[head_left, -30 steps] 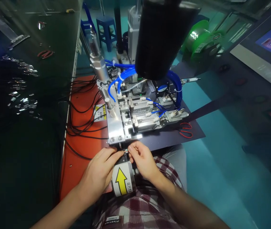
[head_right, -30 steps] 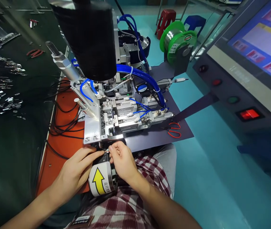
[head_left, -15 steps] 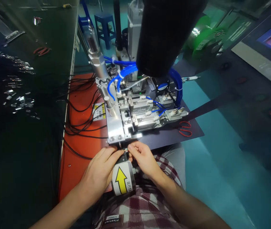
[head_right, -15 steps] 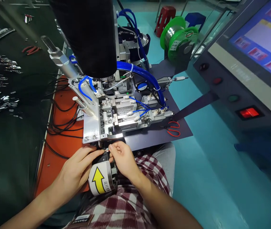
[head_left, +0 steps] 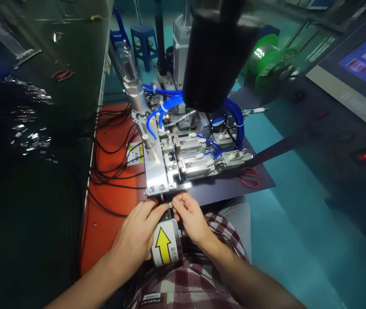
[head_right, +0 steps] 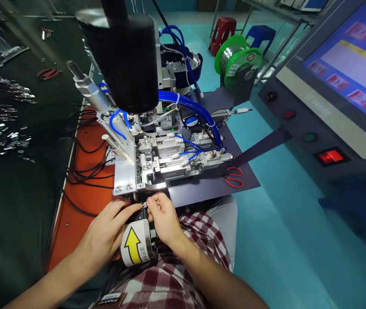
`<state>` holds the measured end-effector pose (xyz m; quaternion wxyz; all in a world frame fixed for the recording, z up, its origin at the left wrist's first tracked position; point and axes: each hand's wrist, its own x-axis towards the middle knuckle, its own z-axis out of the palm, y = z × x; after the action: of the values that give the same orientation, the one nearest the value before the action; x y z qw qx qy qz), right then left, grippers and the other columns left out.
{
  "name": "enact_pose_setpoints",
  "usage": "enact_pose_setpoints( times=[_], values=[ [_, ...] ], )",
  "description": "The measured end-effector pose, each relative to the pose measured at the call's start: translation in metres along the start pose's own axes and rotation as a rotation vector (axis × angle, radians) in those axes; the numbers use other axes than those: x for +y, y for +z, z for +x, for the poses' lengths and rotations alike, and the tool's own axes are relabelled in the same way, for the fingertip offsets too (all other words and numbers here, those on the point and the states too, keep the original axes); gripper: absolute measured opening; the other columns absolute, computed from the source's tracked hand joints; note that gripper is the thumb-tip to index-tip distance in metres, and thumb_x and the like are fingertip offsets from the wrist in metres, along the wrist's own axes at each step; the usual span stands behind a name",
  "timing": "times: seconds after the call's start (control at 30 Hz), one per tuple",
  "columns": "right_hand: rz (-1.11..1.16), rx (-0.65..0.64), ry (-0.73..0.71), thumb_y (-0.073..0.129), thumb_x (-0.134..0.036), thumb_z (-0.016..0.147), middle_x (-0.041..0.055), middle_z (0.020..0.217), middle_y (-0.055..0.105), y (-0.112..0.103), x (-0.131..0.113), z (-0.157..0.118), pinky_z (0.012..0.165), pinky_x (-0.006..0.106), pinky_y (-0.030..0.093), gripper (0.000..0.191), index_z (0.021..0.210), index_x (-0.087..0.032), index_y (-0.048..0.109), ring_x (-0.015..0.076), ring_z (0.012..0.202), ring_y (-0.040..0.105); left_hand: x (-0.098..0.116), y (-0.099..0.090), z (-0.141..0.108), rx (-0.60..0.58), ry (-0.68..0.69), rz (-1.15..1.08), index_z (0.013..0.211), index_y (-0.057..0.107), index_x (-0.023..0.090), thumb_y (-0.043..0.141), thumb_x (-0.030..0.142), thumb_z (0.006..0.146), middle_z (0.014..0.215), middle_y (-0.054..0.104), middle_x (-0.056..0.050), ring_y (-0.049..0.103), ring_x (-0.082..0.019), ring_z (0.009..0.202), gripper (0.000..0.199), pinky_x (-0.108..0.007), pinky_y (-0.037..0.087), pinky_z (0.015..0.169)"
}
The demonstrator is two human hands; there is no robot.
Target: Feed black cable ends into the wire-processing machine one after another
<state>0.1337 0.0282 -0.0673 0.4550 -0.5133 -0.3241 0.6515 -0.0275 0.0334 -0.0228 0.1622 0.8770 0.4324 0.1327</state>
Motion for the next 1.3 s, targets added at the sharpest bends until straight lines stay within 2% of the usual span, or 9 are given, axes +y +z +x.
enact_pose_setpoints(
  times=[0.2, 0.4, 0.63, 0.83, 0.97, 1.07, 1.1, 1.2, 1.3],
  values=[
    [-0.004, -0.025, 0.004, 0.058, -0.048, 0.080, -0.0066, 0.058, 0.046, -0.002, -0.004, 0.000, 0.051, 0.024, 0.033, 0.031, 0.072, -0.020, 0.048, 0.0092, 0.048, 0.041, -0.011, -0.002, -0.031, 0.119, -0.091, -0.028, 0.119, 0.050, 0.018, 0.037, 0.008, 0.089, 0.117, 0.051, -0.010, 0.053, -0.019, 0.109, 0.034, -0.031, 0.049, 0.092],
    [-0.011, -0.021, 0.003, 0.059, -0.048, 0.079, -0.0065, 0.059, 0.046, -0.003, -0.004, 0.000, 0.052, 0.024, 0.035, 0.031, 0.072, -0.019, 0.048, 0.0091, 0.049, 0.042, -0.012, 0.006, -0.067, 0.073, -0.149, 0.221, 0.136, 0.037, 0.021, 0.038, 0.011, 0.089, 0.130, 0.049, -0.011, 0.048, -0.027, 0.116, 0.049, -0.043, 0.044, 0.096],
    [-0.039, 0.009, 0.020, 0.055, -0.049, 0.082, -0.0038, 0.063, 0.052, -0.008, -0.002, -0.001, 0.055, 0.026, 0.038, 0.031, 0.075, -0.018, 0.053, 0.0109, 0.052, 0.046, -0.006, 0.012, -0.064, 0.063, -0.134, 0.436, 0.139, 0.036, 0.016, 0.038, 0.014, 0.088, 0.131, 0.052, -0.014, 0.050, -0.031, 0.115, 0.050, -0.042, 0.048, 0.090],
    [-0.012, 0.177, 0.003, 0.056, -0.054, 0.080, -0.0018, 0.067, 0.053, -0.036, 0.002, -0.007, 0.053, 0.026, 0.037, 0.035, 0.080, -0.019, 0.056, 0.0125, 0.053, 0.046, -0.007, 0.006, -0.069, 0.069, -0.138, 0.415, 0.136, 0.040, 0.017, 0.039, 0.016, 0.088, 0.129, 0.053, -0.013, 0.052, -0.029, 0.113, 0.047, -0.039, 0.054, 0.083],
    [-0.027, 0.233, 0.031, 0.057, -0.048, 0.082, -0.0010, 0.065, 0.052, -0.042, 0.001, -0.015, 0.053, 0.027, 0.036, 0.030, 0.075, -0.019, 0.055, 0.0130, 0.053, 0.044, -0.014, 0.001, -0.051, 0.065, -0.173, 0.292, 0.133, 0.043, 0.016, 0.038, 0.017, 0.089, 0.130, 0.051, -0.014, 0.048, -0.030, 0.118, 0.043, -0.044, 0.051, 0.089],
    [-0.022, 0.211, 0.035, 0.056, -0.043, 0.085, -0.0015, 0.064, 0.050, -0.040, -0.004, -0.019, 0.054, 0.027, 0.034, 0.027, 0.072, -0.020, 0.054, 0.0131, 0.055, 0.042, -0.026, -0.014, -0.022, 0.056, -0.208, 0.099, 0.128, 0.046, 0.007, 0.032, 0.016, 0.091, 0.130, 0.047, -0.020, 0.042, -0.034, 0.123, 0.040, -0.053, 0.044, 0.095],
    [-0.021, 0.202, 0.034, 0.057, -0.042, 0.084, -0.0018, 0.064, 0.049, -0.039, -0.005, -0.019, 0.054, 0.026, 0.034, 0.026, 0.070, -0.020, 0.054, 0.0129, 0.055, 0.041, -0.030, -0.023, -0.014, 0.034, -0.196, 0.069, 0.129, 0.044, 0.007, 0.030, 0.016, 0.092, 0.130, 0.047, -0.018, 0.042, -0.032, 0.123, 0.041, -0.051, 0.042, 0.098],
    [-0.041, 0.211, 0.020, 0.061, -0.043, 0.081, -0.0026, 0.063, 0.049, -0.045, -0.008, -0.023, 0.055, 0.025, 0.034, 0.026, 0.071, -0.020, 0.055, 0.0127, 0.055, 0.041, -0.032, -0.061, -0.009, -0.041, -0.131, 0.003, 0.122, 0.049, 0.012, 0.020, 0.018, 0.094, 0.122, 0.052, -0.007, 0.053, -0.021, 0.112, 0.041, -0.032, 0.047, 0.094],
    [-0.069, 0.232, 0.053, 0.061, -0.046, 0.080, -0.0021, 0.066, 0.050, -0.054, -0.011, -0.030, 0.055, 0.025, 0.035, 0.027, 0.074, -0.020, 0.057, 0.0128, 0.056, 0.041, -0.020, -0.092, -0.037, -0.228, -0.004, -0.055, 0.084, 0.062, 0.022, 0.040, 0.015, 0.088, 0.084, 0.062, 0.001, 0.061, -0.011, 0.078, 0.023, -0.019, 0.050, 0.074]
  ],
)
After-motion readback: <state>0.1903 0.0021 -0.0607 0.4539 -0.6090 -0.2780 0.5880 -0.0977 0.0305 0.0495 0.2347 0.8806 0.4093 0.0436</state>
